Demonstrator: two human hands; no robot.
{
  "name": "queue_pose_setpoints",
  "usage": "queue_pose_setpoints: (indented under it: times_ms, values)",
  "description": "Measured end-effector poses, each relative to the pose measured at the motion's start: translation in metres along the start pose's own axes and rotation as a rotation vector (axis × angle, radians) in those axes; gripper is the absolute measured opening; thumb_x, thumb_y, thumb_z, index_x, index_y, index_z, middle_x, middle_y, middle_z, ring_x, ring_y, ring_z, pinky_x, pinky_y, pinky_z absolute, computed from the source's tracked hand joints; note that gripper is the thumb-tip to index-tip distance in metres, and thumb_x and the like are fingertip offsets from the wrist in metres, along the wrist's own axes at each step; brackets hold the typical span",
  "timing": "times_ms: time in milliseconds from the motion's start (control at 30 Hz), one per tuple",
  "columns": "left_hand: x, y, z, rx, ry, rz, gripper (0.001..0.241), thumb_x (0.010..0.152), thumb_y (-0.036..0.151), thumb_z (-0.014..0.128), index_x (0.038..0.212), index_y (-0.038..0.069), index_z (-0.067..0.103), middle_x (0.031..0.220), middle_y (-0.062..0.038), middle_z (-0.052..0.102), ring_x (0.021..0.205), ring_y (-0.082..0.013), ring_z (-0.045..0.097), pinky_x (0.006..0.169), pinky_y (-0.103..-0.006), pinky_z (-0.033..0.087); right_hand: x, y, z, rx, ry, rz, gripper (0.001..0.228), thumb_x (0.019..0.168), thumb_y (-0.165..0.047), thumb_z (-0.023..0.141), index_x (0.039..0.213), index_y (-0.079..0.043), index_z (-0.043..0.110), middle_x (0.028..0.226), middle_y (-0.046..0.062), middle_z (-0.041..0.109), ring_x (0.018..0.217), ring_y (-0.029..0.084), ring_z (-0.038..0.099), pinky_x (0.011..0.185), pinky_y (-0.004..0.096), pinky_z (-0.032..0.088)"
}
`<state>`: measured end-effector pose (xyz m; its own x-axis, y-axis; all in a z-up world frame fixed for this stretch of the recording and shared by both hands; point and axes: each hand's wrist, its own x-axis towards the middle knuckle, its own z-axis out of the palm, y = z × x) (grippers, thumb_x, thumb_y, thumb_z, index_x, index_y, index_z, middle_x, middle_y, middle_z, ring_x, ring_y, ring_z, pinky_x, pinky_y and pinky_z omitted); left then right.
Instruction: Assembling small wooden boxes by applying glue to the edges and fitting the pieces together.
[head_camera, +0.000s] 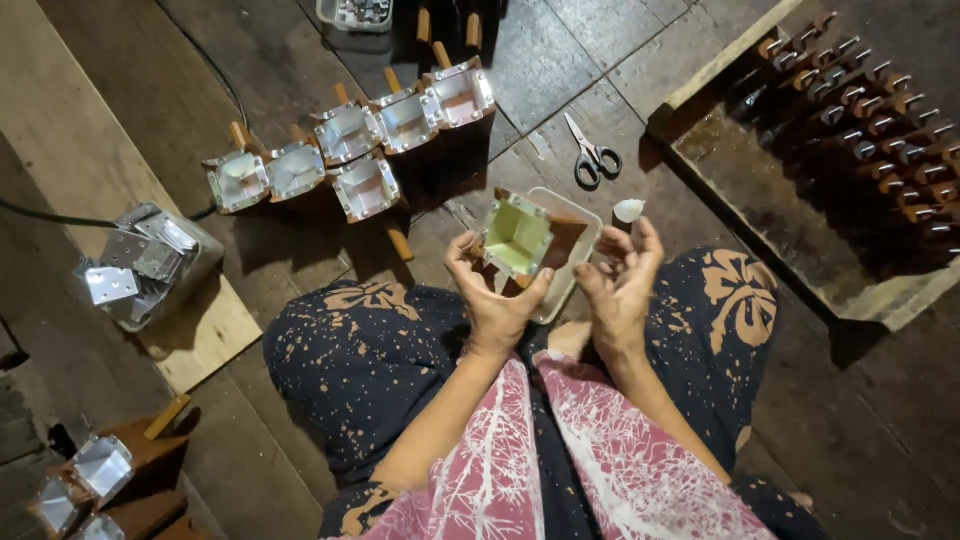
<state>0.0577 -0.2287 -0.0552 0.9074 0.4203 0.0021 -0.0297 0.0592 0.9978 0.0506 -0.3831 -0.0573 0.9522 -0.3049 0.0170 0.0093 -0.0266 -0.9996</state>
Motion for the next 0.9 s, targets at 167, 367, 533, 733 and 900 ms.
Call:
queue_pose_setpoints:
  times_ms: [167,367,533,733,900]
  values:
    - [-0.018,-0.005,0.013,0.255,0.012,0.21,0.097,0.066,0.028,0.097,0.144,0.011,0.042,0.135,-0.014,0.052,0.118,-0.0297,0.061,0.101,-0.0406,0.054,-0.003,-0.021,0.022,0.048,-0.179,0.072,0.115,0.073,-0.027,0.096,0.164,-0.007,0.028,0.151,0.028,0.04,0.13,0.047,0.049,0.107,0.057,0.044]
    - [0.023,0.04,-0.029,0.164,-0.519,0.26,0.129,0.047,0.046,0.103,0.156,0.009,0.045,0.149,-0.018,0.05,0.139,-0.0377,0.052,0.121,-0.0509,0.04,0.019,-0.001,-0.001,-0.04,-0.077,0.304,0.071,0.086,-0.031,0.083,0.15,-0.02,0.055,0.129,0.01,0.064,0.104,0.023,0.064,0.076,0.038,0.055]
    - [0.031,0.042,-0.037,0.136,-0.734,0.281,0.121,0.059,0.035,0.094,0.16,0.009,0.034,0.153,-0.024,0.047,0.146,-0.0437,0.046,0.127,-0.0546,0.035,0.015,-0.066,0.014,-0.033,-0.219,0.414,0.083,0.072,-0.031,0.075,0.151,-0.02,0.053,0.146,0.012,0.053,0.12,0.028,0.058,0.084,0.043,0.054]
    - [0.023,0.027,-0.042,-0.082,-0.663,0.11,0.108,0.064,0.041,0.09,0.153,0.017,0.035,0.151,-0.018,0.05,0.144,-0.0378,0.05,0.128,-0.0606,0.036,0.021,-0.037,-0.003,0.588,-0.387,0.36,0.107,0.079,-0.05,0.082,0.163,-0.021,0.022,0.152,0.016,0.048,0.114,0.025,0.064,0.083,0.043,0.06]
    - [0.022,0.02,-0.037,-0.108,-0.688,0.151,0.108,0.068,0.05,0.087,0.155,0.012,0.034,0.157,-0.02,0.046,0.15,-0.0386,0.045,0.133,-0.0598,0.028,0.018,-0.036,0.001,0.61,-0.397,0.343,0.109,0.077,-0.036,0.081,0.165,-0.02,0.018,0.16,0.021,0.045,0.135,0.028,0.051,0.096,0.041,0.052]
